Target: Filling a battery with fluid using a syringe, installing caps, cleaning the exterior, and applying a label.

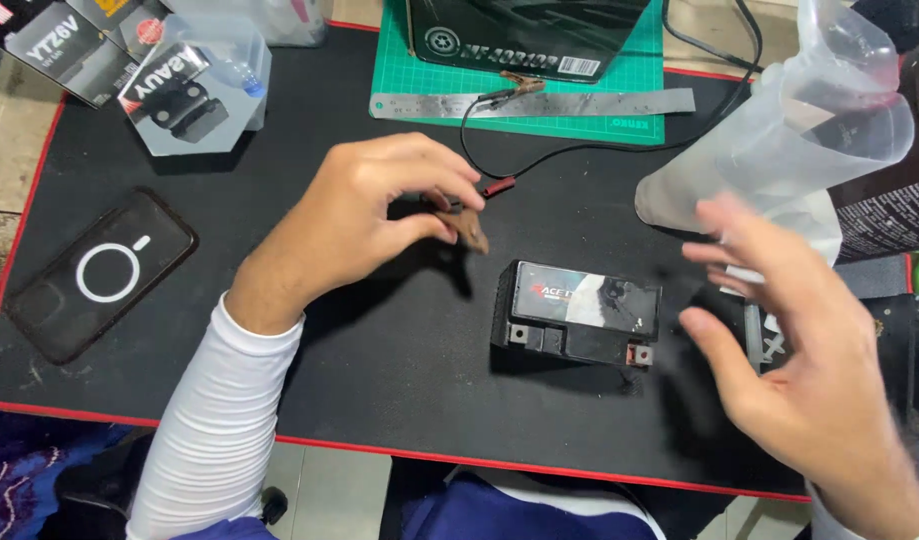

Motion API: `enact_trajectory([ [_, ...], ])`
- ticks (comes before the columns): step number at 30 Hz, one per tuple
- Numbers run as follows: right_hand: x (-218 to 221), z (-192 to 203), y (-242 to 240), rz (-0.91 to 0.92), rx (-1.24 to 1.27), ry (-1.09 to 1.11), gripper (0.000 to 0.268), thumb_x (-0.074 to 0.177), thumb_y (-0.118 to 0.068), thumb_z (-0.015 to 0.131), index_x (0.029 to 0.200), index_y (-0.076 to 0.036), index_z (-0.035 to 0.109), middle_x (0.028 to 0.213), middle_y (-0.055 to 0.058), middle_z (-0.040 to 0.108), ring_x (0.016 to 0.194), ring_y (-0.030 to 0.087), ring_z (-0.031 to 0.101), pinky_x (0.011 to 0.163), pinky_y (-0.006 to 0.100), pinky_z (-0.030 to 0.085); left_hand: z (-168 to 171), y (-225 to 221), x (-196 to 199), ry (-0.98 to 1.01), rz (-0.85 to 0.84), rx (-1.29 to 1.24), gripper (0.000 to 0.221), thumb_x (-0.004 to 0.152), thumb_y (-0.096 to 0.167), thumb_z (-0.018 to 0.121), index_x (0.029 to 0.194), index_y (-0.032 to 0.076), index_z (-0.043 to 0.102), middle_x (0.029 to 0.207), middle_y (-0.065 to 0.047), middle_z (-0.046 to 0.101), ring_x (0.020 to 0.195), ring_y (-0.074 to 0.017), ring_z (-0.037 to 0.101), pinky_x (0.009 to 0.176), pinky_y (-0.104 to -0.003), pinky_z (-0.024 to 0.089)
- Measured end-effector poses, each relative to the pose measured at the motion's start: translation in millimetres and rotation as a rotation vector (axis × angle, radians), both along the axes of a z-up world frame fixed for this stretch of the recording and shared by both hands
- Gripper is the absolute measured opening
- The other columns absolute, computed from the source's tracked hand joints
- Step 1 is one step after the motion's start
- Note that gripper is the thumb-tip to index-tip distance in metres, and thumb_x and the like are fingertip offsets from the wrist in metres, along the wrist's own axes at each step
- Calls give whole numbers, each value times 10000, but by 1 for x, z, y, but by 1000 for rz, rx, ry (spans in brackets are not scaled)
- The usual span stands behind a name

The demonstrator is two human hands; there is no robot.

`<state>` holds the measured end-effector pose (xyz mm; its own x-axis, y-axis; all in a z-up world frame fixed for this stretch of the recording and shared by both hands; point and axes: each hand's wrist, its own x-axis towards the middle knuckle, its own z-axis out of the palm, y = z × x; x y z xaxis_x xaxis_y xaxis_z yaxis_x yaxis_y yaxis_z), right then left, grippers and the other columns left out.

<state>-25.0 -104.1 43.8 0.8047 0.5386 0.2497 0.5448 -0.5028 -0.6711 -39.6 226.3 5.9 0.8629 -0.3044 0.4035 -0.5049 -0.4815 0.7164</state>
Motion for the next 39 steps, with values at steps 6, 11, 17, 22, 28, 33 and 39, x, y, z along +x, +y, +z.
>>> enact_trajectory([
  [6, 7, 37, 43, 78, -102, -240, 273, 968, 35, 693, 1239, 62, 679, 1221, 203, 719, 1082, 291, 699, 940, 377, 543, -13, 5, 1, 47, -64, 155, 399, 799, -114, 737, 1163, 42, 685, 1062, -90, 703, 904, -217, 693, 807, -311, 548],
  [11, 24, 38, 58, 115, -163, -210, 184, 972, 4, 685, 1137, -36, 757, 1025, 92, 760, 816, 183, 684, 820, 302, 529, -8, 8, -1, -128, -53, 157, 402, 812, -91, 786, 1181, 33, 684, 1120, -110, 715, 1022, -274, 677, 909, -361, 522],
  [17, 36, 43, 75, 132, -122, -106, 184, 997, -36, 679, 1162, 11, 745, 1098, 106, 771, 881, 175, 733, 838, 298, 597, 0, -4, -7, -214, -3, 15, 319, 926, -116, 726, 1225, -22, 668, 1188, -168, 698, 1086, -291, 667, 854, -337, 597],
  [22, 34, 52, 83, 161, -149, 88, 183, 925, -149, 724, 1096, -95, 757, 836, 1, 799, 733, 72, 719, 656, 224, 553, -4, -29, 0, -446, 15, 190, 392, 943, 32, 866, 1263, 21, 641, 1090, -84, 730, 865, -252, 678, 802, -390, 484],
  [28, 32, 47, 50, 101, -130, 235, 196, 874, -124, 782, 1065, -84, 769, 893, 6, 784, 829, 82, 742, 745, 235, 606, 25, -58, 8, -549, -136, 415, 377, 940, -128, 760, 1210, 58, 575, 747, -40, 532, 692, -251, 475, 741, -379, 454],
  [33, 22, 31, 17, 28, 29, 499, 372, 798, 95, 665, 1159, 3, 652, 902, 128, 784, 873, 190, 830, 767, 270, 671, 34, -86, 18, -642, -240, 465, 343, 979, -106, 740, 1206, 88, 571, 728, -15, 540, 671, -209, 492, 682, -363, 439],
  [39, 26, 5, -13, 10, 150, 764, 498, 772, 37, 771, 1250, -12, 640, 830, 83, 732, 782, 157, 759, 754, 270, 633, 25, -119, 30, -741, -328, 389, 308, 961, -67, 749, 1075, 143, 555, 719, 49, 520, 628, -203, 445, 618, -351, 396],
])
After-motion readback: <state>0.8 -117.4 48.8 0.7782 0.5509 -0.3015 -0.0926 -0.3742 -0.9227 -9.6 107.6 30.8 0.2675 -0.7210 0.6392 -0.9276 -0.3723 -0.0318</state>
